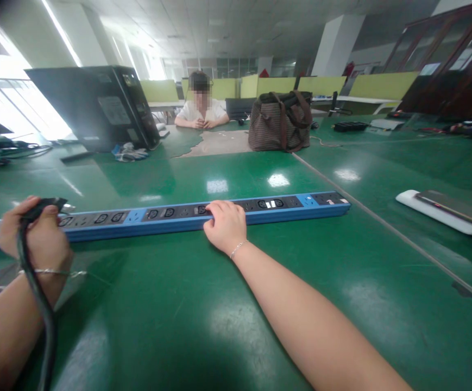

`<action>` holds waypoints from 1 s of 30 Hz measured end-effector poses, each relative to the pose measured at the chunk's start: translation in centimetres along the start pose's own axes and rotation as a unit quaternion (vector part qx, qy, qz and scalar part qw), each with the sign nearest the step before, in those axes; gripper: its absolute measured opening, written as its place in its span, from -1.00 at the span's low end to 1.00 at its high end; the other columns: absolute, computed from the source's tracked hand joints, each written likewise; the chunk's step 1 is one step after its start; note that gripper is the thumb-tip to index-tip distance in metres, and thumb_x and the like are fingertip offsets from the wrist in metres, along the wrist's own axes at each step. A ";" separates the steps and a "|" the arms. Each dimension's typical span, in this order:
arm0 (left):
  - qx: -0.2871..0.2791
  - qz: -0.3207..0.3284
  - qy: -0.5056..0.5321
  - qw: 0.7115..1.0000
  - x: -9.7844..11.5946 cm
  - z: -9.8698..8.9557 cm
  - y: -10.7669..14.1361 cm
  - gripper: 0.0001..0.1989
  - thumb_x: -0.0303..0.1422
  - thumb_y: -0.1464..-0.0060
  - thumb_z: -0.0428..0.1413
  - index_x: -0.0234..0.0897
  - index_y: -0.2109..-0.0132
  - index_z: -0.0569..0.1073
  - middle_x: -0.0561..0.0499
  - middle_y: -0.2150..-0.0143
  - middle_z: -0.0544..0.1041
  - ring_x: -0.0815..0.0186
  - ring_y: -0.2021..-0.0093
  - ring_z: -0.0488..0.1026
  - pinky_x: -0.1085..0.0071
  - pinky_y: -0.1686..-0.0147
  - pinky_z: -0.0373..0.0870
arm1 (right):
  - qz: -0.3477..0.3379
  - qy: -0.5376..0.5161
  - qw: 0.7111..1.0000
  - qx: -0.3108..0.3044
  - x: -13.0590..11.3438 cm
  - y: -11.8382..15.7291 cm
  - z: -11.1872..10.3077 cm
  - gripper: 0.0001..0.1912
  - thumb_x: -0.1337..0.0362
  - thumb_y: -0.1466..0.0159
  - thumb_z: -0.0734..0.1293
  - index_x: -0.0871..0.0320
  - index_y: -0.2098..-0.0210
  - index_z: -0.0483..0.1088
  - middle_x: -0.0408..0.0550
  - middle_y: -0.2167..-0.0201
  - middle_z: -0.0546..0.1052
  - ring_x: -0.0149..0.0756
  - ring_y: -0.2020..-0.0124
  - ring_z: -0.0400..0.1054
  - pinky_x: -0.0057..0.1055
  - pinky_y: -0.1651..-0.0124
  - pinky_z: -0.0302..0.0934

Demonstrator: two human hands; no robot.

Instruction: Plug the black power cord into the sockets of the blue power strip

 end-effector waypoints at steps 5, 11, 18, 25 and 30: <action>0.056 -0.042 -0.030 0.997 0.2 -1.3 -0.3 -0.64 -0.27 0.07 0.17 -0.30 0.08 0.53 -0.05 0.15 0.55 0.18 0.11 0.48 0.11 -0.04 0.35 | 0.001 -0.001 1.000 -0.002 0.0 0.0 0.1 -0.67 0.36 -0.12 0.21 0.07 0.14 0.44 -0.06 0.01 0.50 -0.16 -0.05 0.27 -0.19 -0.08 0.03; 0.006 -0.055 -0.075 0.996 -0.9 -0.7 -0.3 -0.58 -0.25 0.05 0.16 -0.37 0.04 0.52 -0.12 0.12 0.56 0.15 0.08 0.48 0.13 -0.05 0.33 | -0.002 -0.004 1.000 0.003 0.0 0.0 0.0 -0.67 0.36 -0.12 0.21 0.07 0.14 0.44 -0.07 0.02 0.50 -0.17 -0.04 0.27 -0.19 -0.07 0.03; -0.037 -0.064 -0.081 0.994 -2.3 0.1 -0.5 -0.61 -0.25 0.05 0.19 -0.31 0.06 0.54 -0.11 0.08 0.58 0.14 0.04 0.49 0.16 -0.07 0.33 | -0.002 -0.006 1.000 0.004 0.0 0.0 -0.1 -0.67 0.36 -0.12 0.21 0.07 0.14 0.44 -0.08 0.02 0.51 -0.17 -0.05 0.27 -0.19 -0.08 0.03; -0.039 -0.054 -0.062 0.996 -2.7 0.5 -0.5 -0.62 -0.24 0.06 0.20 -0.29 0.07 0.55 -0.10 0.08 0.59 0.19 0.04 0.51 0.24 -0.05 0.34 | -0.003 -0.004 1.000 0.006 0.0 0.0 -0.1 -0.67 0.36 -0.12 0.21 0.08 0.15 0.44 -0.08 0.02 0.51 -0.18 -0.05 0.27 -0.20 -0.08 0.02; -0.054 -0.026 -0.103 0.993 -2.7 0.4 -0.6 -0.65 -0.24 0.04 0.19 -0.23 0.07 0.55 -0.06 0.07 0.59 0.16 0.02 0.49 0.22 -0.06 0.32 | -0.004 -0.003 1.000 0.006 0.0 0.0 0.0 -0.67 0.37 -0.11 0.21 0.08 0.15 0.45 -0.08 0.02 0.51 -0.18 -0.04 0.28 -0.21 -0.07 0.03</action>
Point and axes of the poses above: each hand's wrist, its own y-axis away from the middle knuckle, its own z-axis out of the palm, x = y × z, the point moved 7 cm from there along -y, towards the middle knuckle
